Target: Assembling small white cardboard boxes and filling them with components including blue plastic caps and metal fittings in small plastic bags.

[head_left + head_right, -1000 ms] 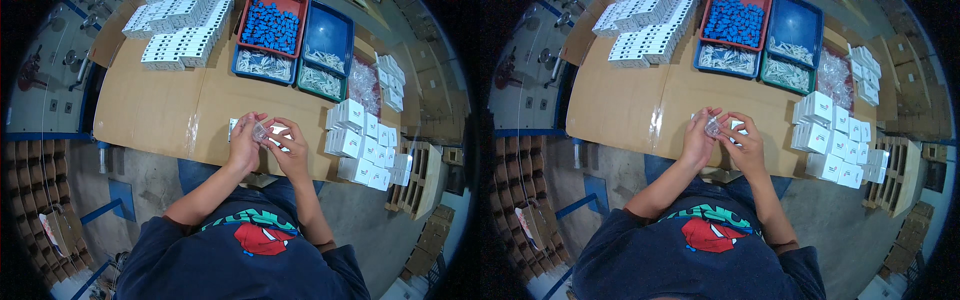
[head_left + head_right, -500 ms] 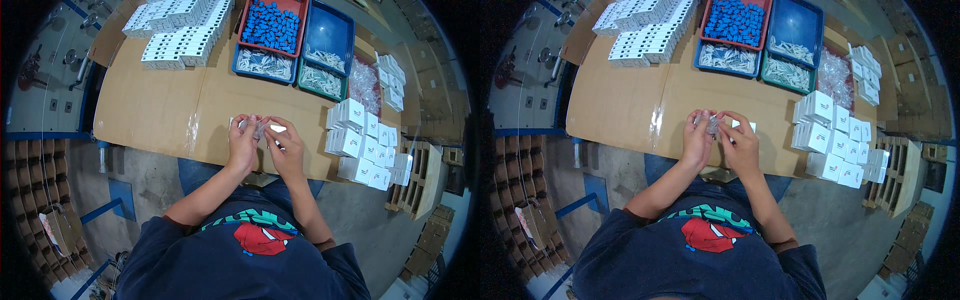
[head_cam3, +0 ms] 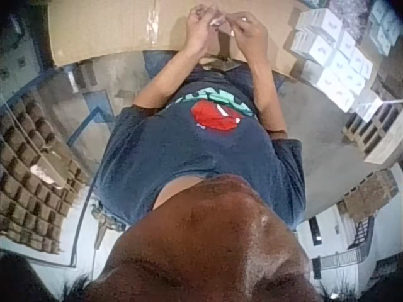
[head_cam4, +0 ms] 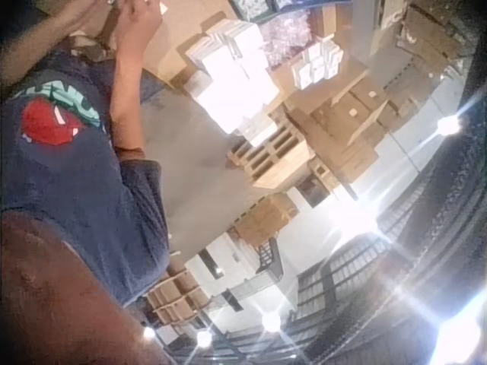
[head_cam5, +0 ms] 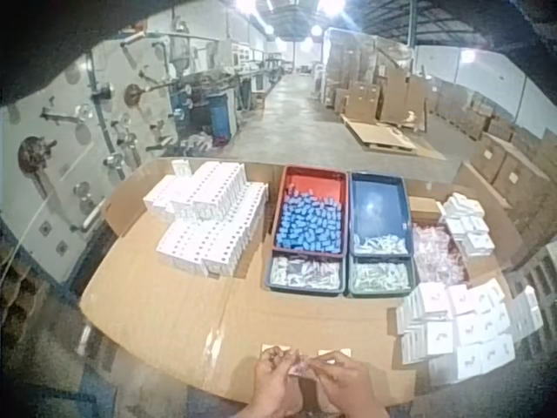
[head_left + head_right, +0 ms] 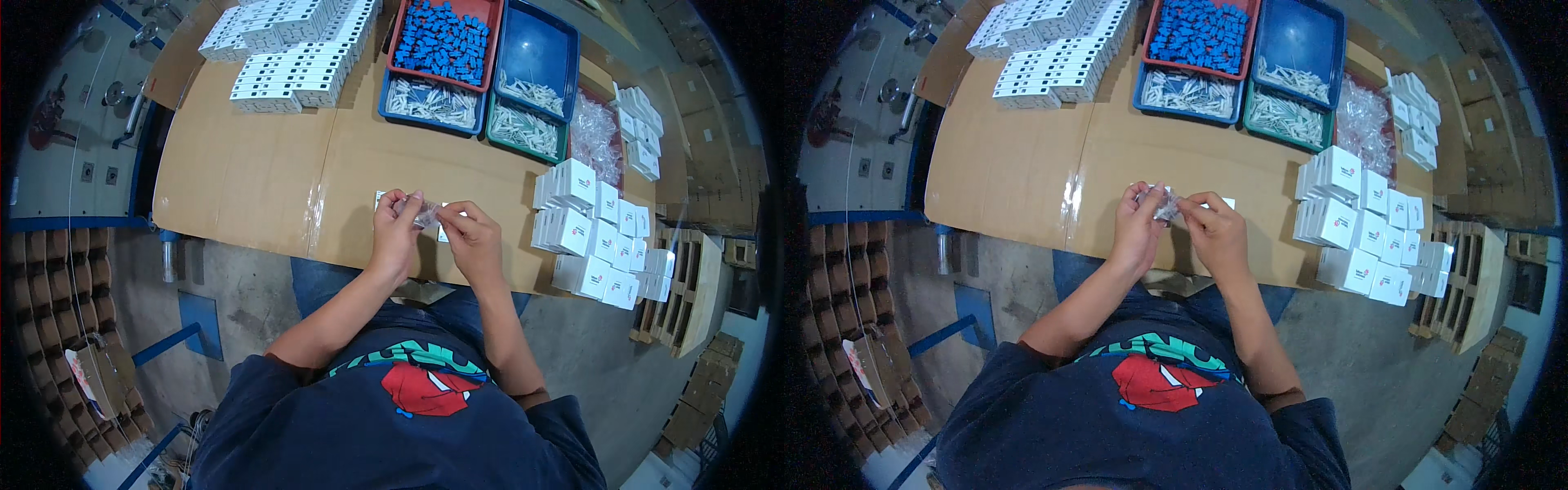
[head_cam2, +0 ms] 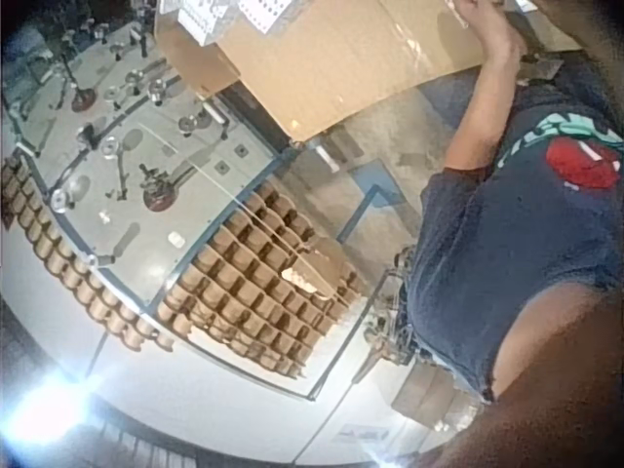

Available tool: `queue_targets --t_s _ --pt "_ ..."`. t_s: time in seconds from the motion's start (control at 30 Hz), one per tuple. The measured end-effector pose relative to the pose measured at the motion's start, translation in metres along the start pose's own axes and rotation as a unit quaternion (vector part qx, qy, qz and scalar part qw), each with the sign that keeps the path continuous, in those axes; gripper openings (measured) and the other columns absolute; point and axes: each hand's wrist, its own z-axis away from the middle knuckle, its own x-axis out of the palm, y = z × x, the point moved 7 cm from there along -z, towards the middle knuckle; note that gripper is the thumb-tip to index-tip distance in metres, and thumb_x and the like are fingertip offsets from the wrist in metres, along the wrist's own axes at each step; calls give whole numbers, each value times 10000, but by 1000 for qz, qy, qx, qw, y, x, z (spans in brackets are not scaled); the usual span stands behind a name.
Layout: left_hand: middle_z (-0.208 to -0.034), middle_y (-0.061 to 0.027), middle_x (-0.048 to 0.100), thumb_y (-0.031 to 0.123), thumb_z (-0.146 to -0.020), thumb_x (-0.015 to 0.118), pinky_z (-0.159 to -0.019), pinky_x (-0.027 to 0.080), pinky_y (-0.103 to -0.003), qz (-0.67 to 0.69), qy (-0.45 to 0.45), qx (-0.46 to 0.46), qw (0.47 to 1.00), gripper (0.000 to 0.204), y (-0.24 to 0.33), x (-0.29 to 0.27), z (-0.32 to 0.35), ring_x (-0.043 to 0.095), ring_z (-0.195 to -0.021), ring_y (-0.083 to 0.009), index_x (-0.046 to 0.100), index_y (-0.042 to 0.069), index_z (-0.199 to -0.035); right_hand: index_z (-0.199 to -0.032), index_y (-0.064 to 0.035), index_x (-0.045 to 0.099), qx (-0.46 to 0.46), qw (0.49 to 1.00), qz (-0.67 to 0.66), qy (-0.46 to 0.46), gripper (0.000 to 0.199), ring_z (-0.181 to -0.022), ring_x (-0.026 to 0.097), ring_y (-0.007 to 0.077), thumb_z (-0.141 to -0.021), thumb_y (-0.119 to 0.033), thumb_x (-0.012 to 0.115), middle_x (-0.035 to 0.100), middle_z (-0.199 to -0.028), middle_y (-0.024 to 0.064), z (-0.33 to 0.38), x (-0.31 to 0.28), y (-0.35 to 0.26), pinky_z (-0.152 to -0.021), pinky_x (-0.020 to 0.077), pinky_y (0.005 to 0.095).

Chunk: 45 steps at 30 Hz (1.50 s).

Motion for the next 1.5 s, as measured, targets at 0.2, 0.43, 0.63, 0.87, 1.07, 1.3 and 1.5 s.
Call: queue_targets --t_s 0.2,0.43,0.63,0.87,1.07,1.3,1.5 --pt "-1009 -45 595 142 -971 715 -765 503 -250 -175 -23 22 984 219 9 -9 -9 591 -869 -109 557 62 -1101 -1057 -25 781 126 986 -84 -67 237 -602 562 119 -824 -62 793 721 -891 68 -2 -2 21 -566 460 263" --pt "-1189 -92 657 212 -836 820 -996 475 -371 -472 -84 319 817 513 61 11 0 642 -1105 -245 595 73 -1276 -1079 -27 784 127 983 -98 -93 295 -598 514 90 -800 -110 832 729 -900 61 -6 -4 16 -564 437 258" --pt "-1252 -65 676 259 -790 821 -1140 355 -486 -623 -289 382 619 554 67 48 25 624 -1201 -254 629 102 -1286 -1040 -24 790 150 980 -80 -103 239 -595 501 97 -830 -136 811 720 -862 69 -7 -6 8 -563 427 264" --pt "-1237 -86 700 193 -805 802 -1100 419 -479 -557 -261 331 715 531 47 29 13 661 -1135 -274 643 101 -1303 -1049 -20 775 128 983 -96 -88 202 -612 535 113 -926 -173 725 701 -820 85 -10 -11 -6 -580 435 289" --pt "-1265 -92 693 72 -868 760 -1016 495 -351 -363 -260 113 888 506 23 17 7 649 -1170 -214 610 57 -1352 -1079 -14 761 127 978 -133 -96 188 -654 595 105 -958 -141 692 721 -836 80 -10 -21 -13 -598 466 273" --pt "-1251 -108 666 50 -947 703 -1026 485 -313 -292 -254 68 920 522 20 20 1 623 -1185 -174 517 11 -1433 -1130 -15 742 204 960 -183 -60 203 -627 602 75 -972 -124 676 754 -843 45 -11 -38 12 -576 482 255" --pt "-1251 -136 657 25 -957 675 -1007 516 -330 -276 -238 23 931 507 6 6 -1 632 -1166 -194 503 -4 -1433 -1199 -6 704 223 965 -48 -131 291 -739 688 152 -997 -210 653 757 -947 105 -39 -67 50 -677 532 289"
